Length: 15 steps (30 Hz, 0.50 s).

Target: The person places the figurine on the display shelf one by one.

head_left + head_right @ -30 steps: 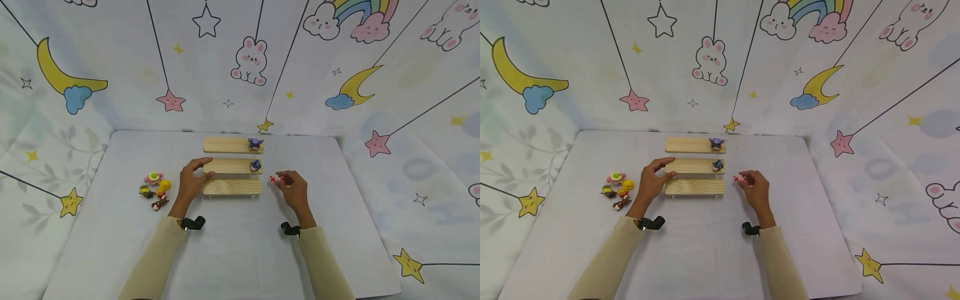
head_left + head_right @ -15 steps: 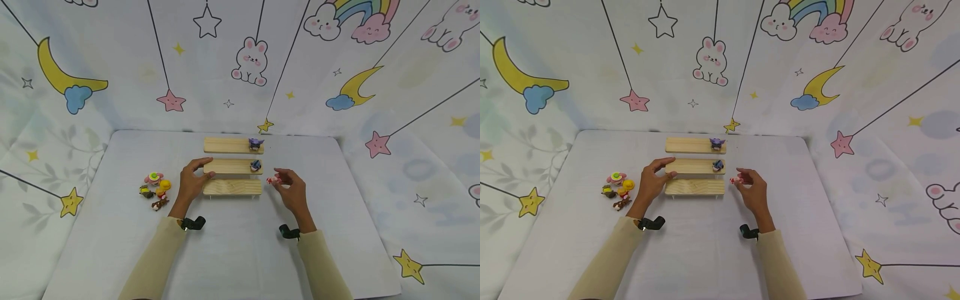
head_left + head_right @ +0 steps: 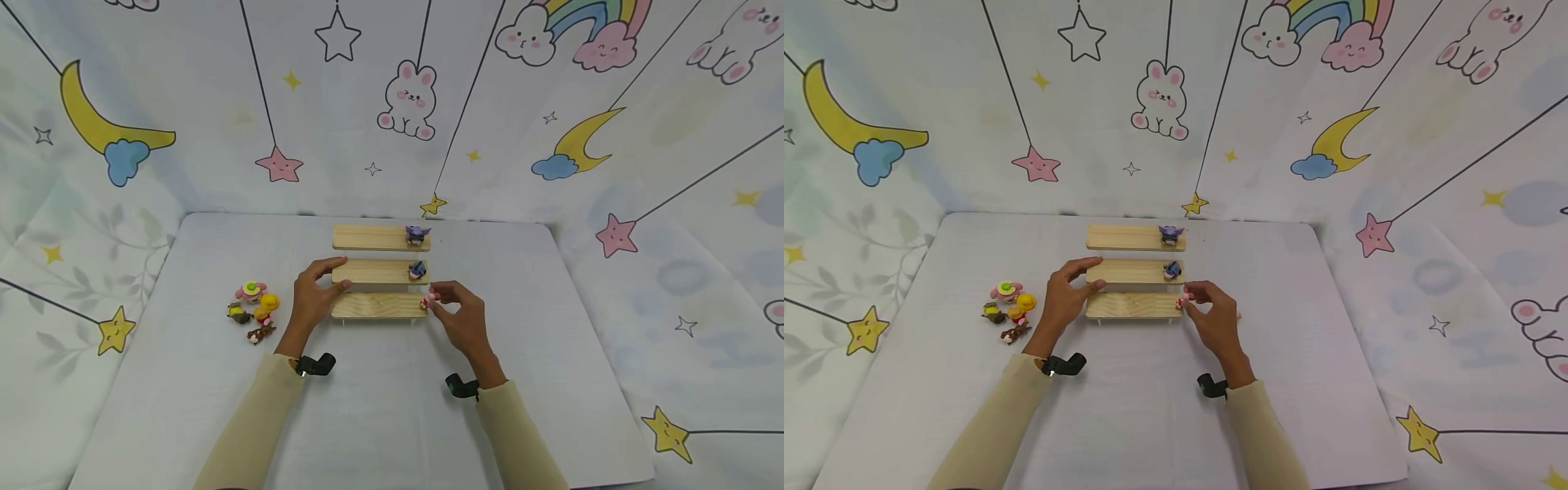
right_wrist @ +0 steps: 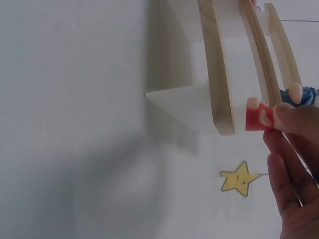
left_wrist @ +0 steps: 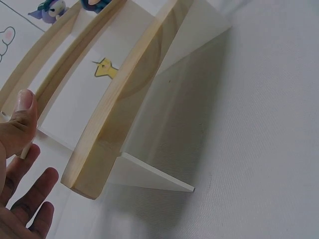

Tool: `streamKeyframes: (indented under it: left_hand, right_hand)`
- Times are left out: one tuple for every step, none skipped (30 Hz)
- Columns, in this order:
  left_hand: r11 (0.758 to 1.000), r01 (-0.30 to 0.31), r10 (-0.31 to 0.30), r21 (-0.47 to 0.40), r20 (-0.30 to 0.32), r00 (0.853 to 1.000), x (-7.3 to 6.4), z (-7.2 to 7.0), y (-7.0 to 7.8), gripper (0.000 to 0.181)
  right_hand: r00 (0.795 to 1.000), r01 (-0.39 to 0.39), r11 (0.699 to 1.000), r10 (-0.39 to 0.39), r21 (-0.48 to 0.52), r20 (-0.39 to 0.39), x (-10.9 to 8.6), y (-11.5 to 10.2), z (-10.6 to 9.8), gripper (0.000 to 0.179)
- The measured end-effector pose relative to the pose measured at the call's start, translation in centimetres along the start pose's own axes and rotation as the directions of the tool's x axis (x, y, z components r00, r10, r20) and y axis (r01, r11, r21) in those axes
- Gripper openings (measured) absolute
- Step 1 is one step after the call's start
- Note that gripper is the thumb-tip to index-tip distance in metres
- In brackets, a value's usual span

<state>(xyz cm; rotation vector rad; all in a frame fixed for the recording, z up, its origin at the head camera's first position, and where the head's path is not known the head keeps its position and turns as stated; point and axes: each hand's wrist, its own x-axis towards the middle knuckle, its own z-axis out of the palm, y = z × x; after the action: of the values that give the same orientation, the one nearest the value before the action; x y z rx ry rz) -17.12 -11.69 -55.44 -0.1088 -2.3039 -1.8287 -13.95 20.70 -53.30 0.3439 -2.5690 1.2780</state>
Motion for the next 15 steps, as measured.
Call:
streamKeyframes:
  left_hand:
    - [1.000,0.002,-0.002,0.003,0.001,1.000,0.0,0.0,0.0,0.048]
    - [1.000,0.003,-0.003,0.005,0.002,1.000,0.0,0.0,0.1,0.048]
    - [1.000,0.004,-0.004,0.007,0.002,1.000,0.0,0.0,0.1,0.048]
    - [1.000,0.005,-0.005,0.008,0.002,1.000,-0.1,0.0,0.1,0.048]
    - [1.000,0.005,-0.005,0.009,0.002,1.000,0.0,0.0,0.1,0.048]
    - [1.000,0.006,-0.006,0.010,0.001,1.000,0.0,0.0,0.1,0.048]
    - [1.000,0.006,-0.006,0.010,0.001,1.000,0.0,0.0,0.1,0.048]
    - [1.000,0.005,-0.005,0.010,0.000,1.000,0.0,0.0,0.1,0.048]
    - [1.000,0.006,-0.006,0.010,0.000,1.000,0.0,0.0,0.2,0.048]
    - [1.000,0.005,-0.005,0.010,0.000,1.000,0.0,0.0,0.2,0.048]
    - [1.000,0.003,-0.003,0.009,-0.001,1.000,0.0,0.0,0.2,0.048]
    - [1.000,0.000,0.000,0.007,-0.001,1.000,0.0,0.0,0.2,0.048]
    - [1.000,-0.002,0.002,0.005,-0.001,1.000,0.0,0.0,0.2,0.049]
    - [1.000,-0.004,0.004,0.003,-0.001,1.000,0.0,0.0,0.2,0.049]
    - [1.000,-0.006,0.006,0.001,-0.001,1.000,-0.1,0.0,0.2,0.049]
  right_hand:
    - [1.000,0.005,1.000,-0.005,0.001,-0.001,0.0,-0.1,0.2,0.037]
    - [1.000,0.009,1.000,-0.009,0.006,-0.001,-0.1,-0.2,0.3,0.036]
    - [1.000,0.014,1.000,-0.014,0.011,-0.001,-0.1,-0.2,0.5,0.036]
    - [1.000,0.019,1.000,-0.019,0.016,-0.001,-0.1,-0.3,0.6,0.036]
    - [1.000,0.026,0.999,-0.026,0.025,0.001,-0.2,-0.3,0.8,0.037]
    - [1.000,0.031,0.999,-0.031,0.032,0.003,-0.2,-0.3,0.9,0.037]
    - [0.999,0.039,0.999,-0.039,0.034,0.005,-0.2,-0.3,1.0,0.037]
    - [0.999,0.048,0.998,-0.048,0.039,0.008,-0.2,-0.2,1.1,0.037]
    - [0.998,0.055,0.998,-0.055,0.042,0.010,-0.3,-0.2,1.3,0.037]
    - [0.998,0.064,0.997,-0.065,0.040,0.011,-0.3,-0.1,1.3,0.037]
    - [0.997,0.074,0.996,-0.075,0.042,0.012,-0.3,-0.1,1.4,0.037]
    - [0.997,0.081,0.996,-0.082,0.039,0.011,-0.3,-0.1,1.5,0.037]
    - [0.996,0.089,0.995,-0.090,0.038,0.010,-0.2,0.0,1.6,0.036]
    - [0.995,0.095,0.995,-0.095,0.038,0.010,-0.2,0.0,1.6,0.036]
    - [0.995,0.098,0.995,-0.098,0.038,0.010,-0.2,0.0,1.7,0.036]
